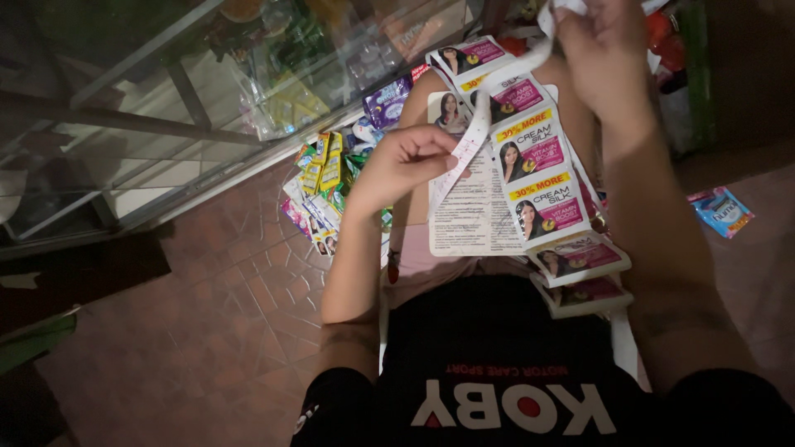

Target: The person sits on the floor and assembles a chain of promotional sachets by threading a white plastic strip through pre-punched holes. They pull the strip through each sachet, aligning them into a connected strip.

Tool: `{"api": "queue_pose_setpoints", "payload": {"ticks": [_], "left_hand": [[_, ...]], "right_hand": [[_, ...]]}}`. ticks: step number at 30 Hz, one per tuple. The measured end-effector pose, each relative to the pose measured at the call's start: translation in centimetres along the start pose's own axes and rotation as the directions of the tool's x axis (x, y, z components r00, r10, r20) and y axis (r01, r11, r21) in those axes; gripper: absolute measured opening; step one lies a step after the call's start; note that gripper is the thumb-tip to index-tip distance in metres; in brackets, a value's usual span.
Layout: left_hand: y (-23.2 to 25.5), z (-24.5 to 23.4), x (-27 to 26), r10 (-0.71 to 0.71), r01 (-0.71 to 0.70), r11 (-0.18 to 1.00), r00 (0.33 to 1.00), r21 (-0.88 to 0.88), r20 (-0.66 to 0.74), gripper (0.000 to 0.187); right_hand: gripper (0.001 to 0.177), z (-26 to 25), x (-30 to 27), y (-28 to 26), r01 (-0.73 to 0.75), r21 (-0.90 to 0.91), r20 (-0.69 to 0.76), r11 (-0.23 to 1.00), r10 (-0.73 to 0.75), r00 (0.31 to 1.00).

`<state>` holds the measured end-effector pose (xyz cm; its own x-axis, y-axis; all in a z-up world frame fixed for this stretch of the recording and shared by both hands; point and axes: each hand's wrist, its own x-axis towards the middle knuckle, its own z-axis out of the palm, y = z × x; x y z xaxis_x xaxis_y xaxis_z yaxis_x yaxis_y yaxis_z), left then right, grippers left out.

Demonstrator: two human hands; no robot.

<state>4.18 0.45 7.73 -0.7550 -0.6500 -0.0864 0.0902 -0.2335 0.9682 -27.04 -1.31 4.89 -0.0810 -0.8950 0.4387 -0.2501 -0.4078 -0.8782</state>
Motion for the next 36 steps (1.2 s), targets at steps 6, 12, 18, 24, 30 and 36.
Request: {"api": "queue_pose_setpoints", "payload": {"ticks": [6,12,18,24,30,36], "left_hand": [[-0.6,1.0,0.7,0.080,-0.085,0.994,0.993,-0.061,-0.083,0.022],[-2.6,1.3,0.7,0.102,-0.118,0.989,0.982,-0.094,-0.156,0.022],[-3.6,3.7,-0.7,-0.009,0.066,0.911,0.990,0.408,-0.141,0.022],[-2.9,2.9,-0.8,0.080,-0.087,0.933,0.996,0.349,0.034,0.054],[-1.6,2.9,2.2,0.074,-0.094,0.960,0.994,-0.264,-0.085,0.046],[-0.6,3.8,2.8,0.060,-0.099,0.965,0.985,-0.242,-0.164,0.041]], "right_hand": [[0.022,-0.4,-1.1,-3.6,0.043,-0.158,0.054,0.986,-0.035,0.998],[0.010,-0.6,-1.0,-5.3,-0.349,0.009,0.478,0.937,0.303,0.825],[0.024,2.7,-2.2,-5.8,-0.591,0.268,0.478,0.761,0.428,0.767],[0.024,2.7,-3.0,-5.7,-0.538,0.188,0.496,0.822,0.393,0.774],[0.020,4.7,-4.9,-4.8,-0.466,0.147,0.702,0.873,0.240,0.671],[0.023,5.5,-5.8,-4.5,-0.585,0.030,0.720,0.811,0.388,0.575]]}}
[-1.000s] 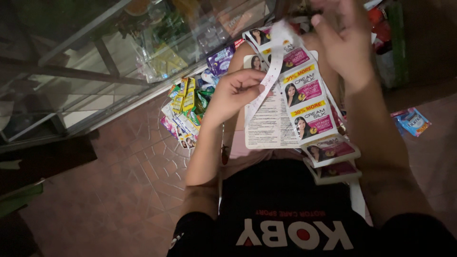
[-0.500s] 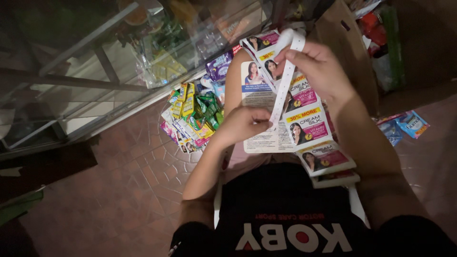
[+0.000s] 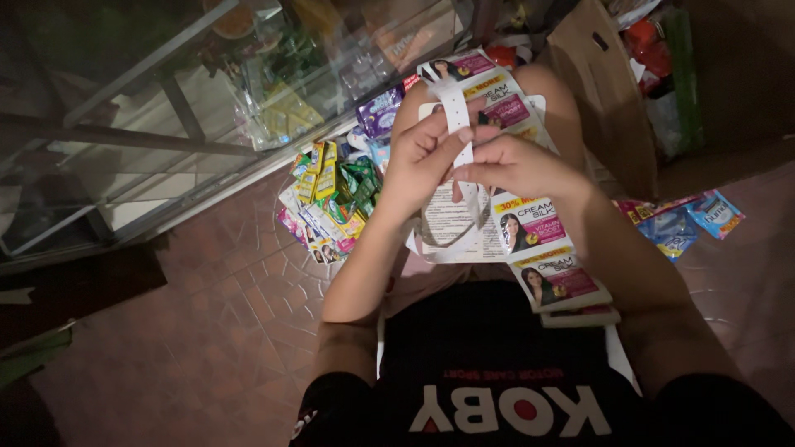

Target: The person sits on the floor and assembles a chain of promotional sachets by threading a white plastic strip through pre-punched holes. They pull the strip through each sachet, aligning them into a connected strip.

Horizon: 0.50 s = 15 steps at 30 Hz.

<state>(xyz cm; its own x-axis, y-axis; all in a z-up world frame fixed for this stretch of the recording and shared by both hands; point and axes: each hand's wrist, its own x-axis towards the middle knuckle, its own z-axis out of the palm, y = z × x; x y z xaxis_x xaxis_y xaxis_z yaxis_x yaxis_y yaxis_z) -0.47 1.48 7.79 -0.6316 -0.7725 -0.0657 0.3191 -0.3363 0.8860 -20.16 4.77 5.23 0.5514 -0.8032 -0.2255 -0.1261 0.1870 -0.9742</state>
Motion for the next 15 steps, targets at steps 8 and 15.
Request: {"api": "queue_pose_setpoints", "payload": {"ticks": [8,15], "left_hand": [[-0.1,-0.2,-0.1,0.281,-0.240,0.928,0.953,0.284,-0.113,0.030],[-0.6,-0.7,0.1,0.229,-0.210,0.967,0.965,0.142,-0.128,0.025]], "right_hand": [[0.026,0.3,0.1,-0.5,-0.121,-0.431,0.170,0.894,0.212,0.962],[0.024,-1.0,-0.3,-0.5,0.103,-0.355,0.056,0.929,-0.089,0.994]]}}
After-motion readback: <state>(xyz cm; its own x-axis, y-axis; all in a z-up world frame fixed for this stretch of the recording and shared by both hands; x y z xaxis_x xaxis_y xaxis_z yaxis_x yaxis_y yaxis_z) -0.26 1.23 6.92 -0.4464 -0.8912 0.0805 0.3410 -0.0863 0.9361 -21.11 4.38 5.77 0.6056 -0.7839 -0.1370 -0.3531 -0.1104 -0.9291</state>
